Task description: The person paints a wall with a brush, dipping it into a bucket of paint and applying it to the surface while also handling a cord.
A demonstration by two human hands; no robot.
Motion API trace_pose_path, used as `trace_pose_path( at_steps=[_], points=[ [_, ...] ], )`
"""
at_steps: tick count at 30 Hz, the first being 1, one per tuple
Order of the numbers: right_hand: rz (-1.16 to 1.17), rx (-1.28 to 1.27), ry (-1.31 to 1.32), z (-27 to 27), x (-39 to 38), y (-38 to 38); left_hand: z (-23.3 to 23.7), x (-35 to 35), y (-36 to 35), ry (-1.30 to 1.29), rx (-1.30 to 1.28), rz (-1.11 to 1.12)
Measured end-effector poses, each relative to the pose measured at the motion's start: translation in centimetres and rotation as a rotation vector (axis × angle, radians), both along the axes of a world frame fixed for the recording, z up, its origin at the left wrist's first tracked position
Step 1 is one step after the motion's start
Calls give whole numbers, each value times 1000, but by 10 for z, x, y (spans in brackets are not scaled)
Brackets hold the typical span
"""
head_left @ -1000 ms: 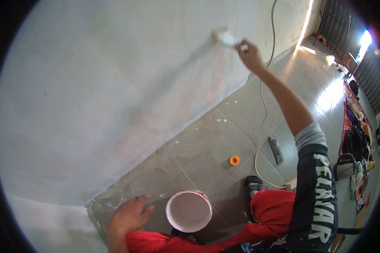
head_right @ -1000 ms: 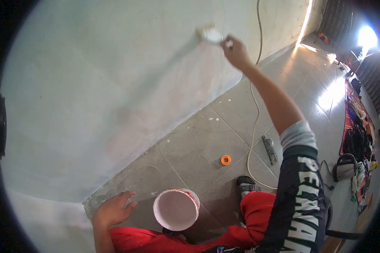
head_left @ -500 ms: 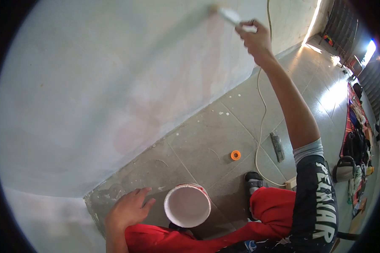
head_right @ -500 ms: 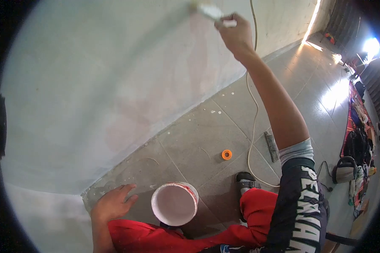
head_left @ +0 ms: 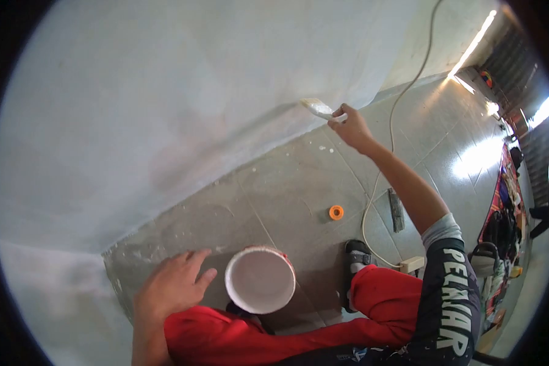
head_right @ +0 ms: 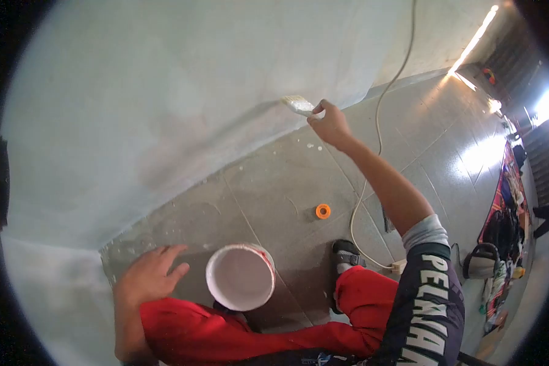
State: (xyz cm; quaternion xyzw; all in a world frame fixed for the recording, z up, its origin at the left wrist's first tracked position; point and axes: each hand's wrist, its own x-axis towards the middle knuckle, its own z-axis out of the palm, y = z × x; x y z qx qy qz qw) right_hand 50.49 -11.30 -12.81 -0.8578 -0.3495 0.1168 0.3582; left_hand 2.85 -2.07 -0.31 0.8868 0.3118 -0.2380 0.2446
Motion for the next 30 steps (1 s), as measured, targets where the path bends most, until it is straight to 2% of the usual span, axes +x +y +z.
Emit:
trace_pose_path(
  at_steps=[1, 3, 7, 10, 12, 15, 17, 19, 22, 24, 30],
  points=[
    [68, -2, -10, -6, -1, -2, 2, 0, -1, 10, 6, -17],
    [204, -156, 181, 43, -33, -9, -2, -5, 0, -35, 19, -23],
    [623, -385, 133, 90, -89, -13, 3, -6, -6, -18, 31, 8],
    [804, -525, 175, 114, -147, -14, 5, -5, -7, -10, 42, -11],
    [1132, -535, 167, 117, -177, -14, 6, -4, -7, 12, 52, -22],
    [1250, -586, 172, 96, -223, -22, 7, -4, -7, 12, 46, -14],
    [1308, -589, -97, 63, -258, -38, 12, -4, -7, 21, 20, -12],
    [1402, -500, -224, 35, -286, -48, 13, -7, -7, 14, 30, -9],
    [1461, -482, -247, -14, -317, -53, 11, -11, -8, -6, 41, -21],
    [1482, -586, -214, -37, -331, -54, 12, -14, -8, -21, 39, -29],
    [1497, -644, -188, -64, -341, -55, 13, -21, -6, -31, 34, -7]
  ],
)
